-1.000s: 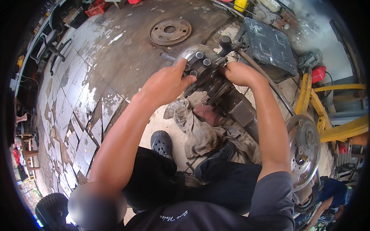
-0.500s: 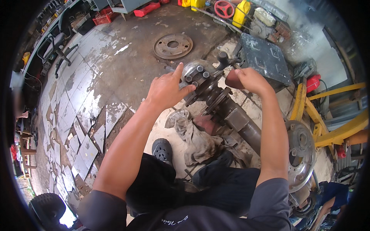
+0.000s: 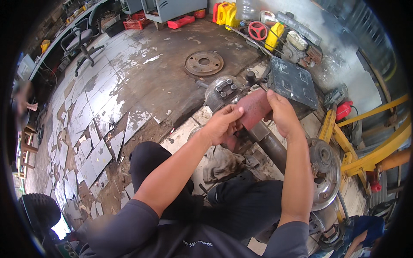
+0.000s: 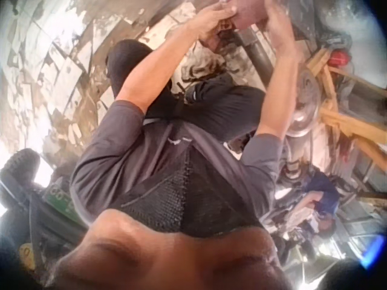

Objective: The person sits on the floor and cleans a vehicle axle assembly using a rag. They rotate the axle, wipe the shaft and flange, and repeatedly rub the surface to remove grime.

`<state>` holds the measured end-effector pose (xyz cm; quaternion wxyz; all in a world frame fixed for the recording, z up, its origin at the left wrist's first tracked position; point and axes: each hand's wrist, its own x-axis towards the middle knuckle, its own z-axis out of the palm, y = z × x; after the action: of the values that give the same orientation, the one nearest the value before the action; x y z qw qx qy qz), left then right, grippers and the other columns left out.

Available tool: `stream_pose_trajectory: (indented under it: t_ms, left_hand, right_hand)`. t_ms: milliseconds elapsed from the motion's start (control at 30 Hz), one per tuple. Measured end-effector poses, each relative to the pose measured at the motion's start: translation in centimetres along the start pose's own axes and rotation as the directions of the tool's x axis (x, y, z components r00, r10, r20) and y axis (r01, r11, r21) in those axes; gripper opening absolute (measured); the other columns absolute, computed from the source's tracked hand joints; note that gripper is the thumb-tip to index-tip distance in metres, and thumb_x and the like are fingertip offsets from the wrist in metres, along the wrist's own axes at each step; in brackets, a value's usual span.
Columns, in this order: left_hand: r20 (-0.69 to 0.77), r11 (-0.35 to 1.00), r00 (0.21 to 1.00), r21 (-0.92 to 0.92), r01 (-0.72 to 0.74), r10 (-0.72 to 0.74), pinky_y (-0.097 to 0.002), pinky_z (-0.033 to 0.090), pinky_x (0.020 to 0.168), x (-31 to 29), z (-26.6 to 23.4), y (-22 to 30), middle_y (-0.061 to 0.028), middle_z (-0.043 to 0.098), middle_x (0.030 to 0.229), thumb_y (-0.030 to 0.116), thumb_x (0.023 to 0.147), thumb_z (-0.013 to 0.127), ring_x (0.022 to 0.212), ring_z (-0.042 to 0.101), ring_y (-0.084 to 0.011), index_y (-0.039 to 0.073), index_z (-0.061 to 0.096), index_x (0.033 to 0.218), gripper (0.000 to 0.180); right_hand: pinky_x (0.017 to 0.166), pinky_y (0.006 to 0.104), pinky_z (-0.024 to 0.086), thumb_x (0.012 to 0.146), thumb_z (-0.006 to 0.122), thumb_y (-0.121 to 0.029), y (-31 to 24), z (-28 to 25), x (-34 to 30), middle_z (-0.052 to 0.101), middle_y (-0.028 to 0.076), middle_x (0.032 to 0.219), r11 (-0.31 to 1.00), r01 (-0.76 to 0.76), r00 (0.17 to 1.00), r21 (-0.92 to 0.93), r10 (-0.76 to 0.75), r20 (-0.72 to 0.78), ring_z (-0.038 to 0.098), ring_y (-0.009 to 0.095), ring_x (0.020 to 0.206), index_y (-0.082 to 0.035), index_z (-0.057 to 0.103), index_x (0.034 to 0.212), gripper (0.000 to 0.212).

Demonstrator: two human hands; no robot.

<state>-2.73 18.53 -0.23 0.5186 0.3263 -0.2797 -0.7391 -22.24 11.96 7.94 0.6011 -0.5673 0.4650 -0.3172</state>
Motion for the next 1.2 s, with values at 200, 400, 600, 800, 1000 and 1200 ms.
stream_pose_trajectory:
  t_ms: [200,400,600,800,1000,1200]
  left_hand:
    - [-0.352,0.861,0.791,0.102,-0.499,0.500,-0.0257,0.047,0.081,-0.8,-0.1,-1.9,-0.0014,0.061,0.103,0.010,0.092,0.064,0.090,0.054,-0.0070,0.005,0.058,0.111,0.020]
    - [-0.715,0.774,0.333,0.466,-0.429,0.615,-0.0329,0.045,0.098,1.3,-7.9,-5.1,-0.0121,0.059,0.121,0.010,0.101,0.047,0.109,0.058,-0.0183,-0.002,0.048,0.128,0.030]
    - [-0.479,0.632,0.440,0.702,-0.327,0.760,-0.0360,0.027,0.117,5.6,-7.4,-10.9,-0.0207,0.036,0.155,0.018,0.105,0.043,0.145,0.033,-0.0311,-0.002,0.031,0.151,0.052]
    - [-0.338,0.527,0.535,0.813,-0.248,0.774,-0.0378,0.018,0.121,6.7,-7.9,-10.3,-0.0257,0.021,0.161,0.031,0.105,0.044,0.150,0.019,-0.0382,-0.004,0.023,0.154,0.064]
    - [-0.350,0.541,0.517,0.793,-0.280,0.781,-0.0381,0.024,0.119,6.2,-8.6,-10.5,-0.0280,0.027,0.158,0.032,0.104,0.043,0.148,0.027,-0.0385,-0.007,0.026,0.152,0.064]
    - [-0.345,0.553,0.543,0.784,-0.282,0.766,-0.0415,0.020,0.120,5.7,-7.6,-9.3,-0.0330,0.023,0.157,0.037,0.100,0.049,0.148,0.022,-0.0429,-0.011,0.026,0.150,0.073]
  right_hand:
    - [0.062,0.0233,0.046,0.106,0.042,-0.047,0.8,0.2,-1.1,0.061,0.002,0.086,0.943,0.007,0.998,-0.332,-0.028,-0.059,0.055,0.008,0.071,-0.006,0.059,0.124,0.048]
    - [0.077,0.0281,0.048,0.103,0.049,-0.048,0.9,0.8,-0.7,0.063,0.005,0.086,0.935,0.088,0.996,-0.343,-0.079,0.041,0.060,0.013,0.080,0.000,0.055,0.134,0.058]
    - [0.086,0.0298,0.049,0.103,0.052,-0.042,1.7,1.8,-0.7,0.067,0.009,0.096,0.868,0.095,0.992,-0.488,-0.044,0.116,0.063,0.015,0.091,-0.001,0.053,0.138,0.054]
    - [0.093,0.0307,0.049,0.103,0.053,-0.039,3.7,0.0,-1.0,0.069,0.013,0.107,0.856,-0.039,0.992,-0.515,0.093,0.080,0.065,0.019,0.104,-0.001,0.052,0.140,0.053]
    - [0.095,0.0307,0.048,0.102,0.055,-0.040,3.5,1.8,0.5,0.069,0.015,0.114,0.791,-0.090,0.973,-0.605,0.199,0.115,0.064,0.018,0.107,0.000,0.052,0.140,0.055]
    - [0.096,0.0312,0.047,0.103,0.053,-0.038,2.5,3.9,0.9,0.069,0.013,0.114,0.725,0.045,0.980,-0.687,0.101,0.171,0.063,0.019,0.107,0.000,0.051,0.141,0.053]
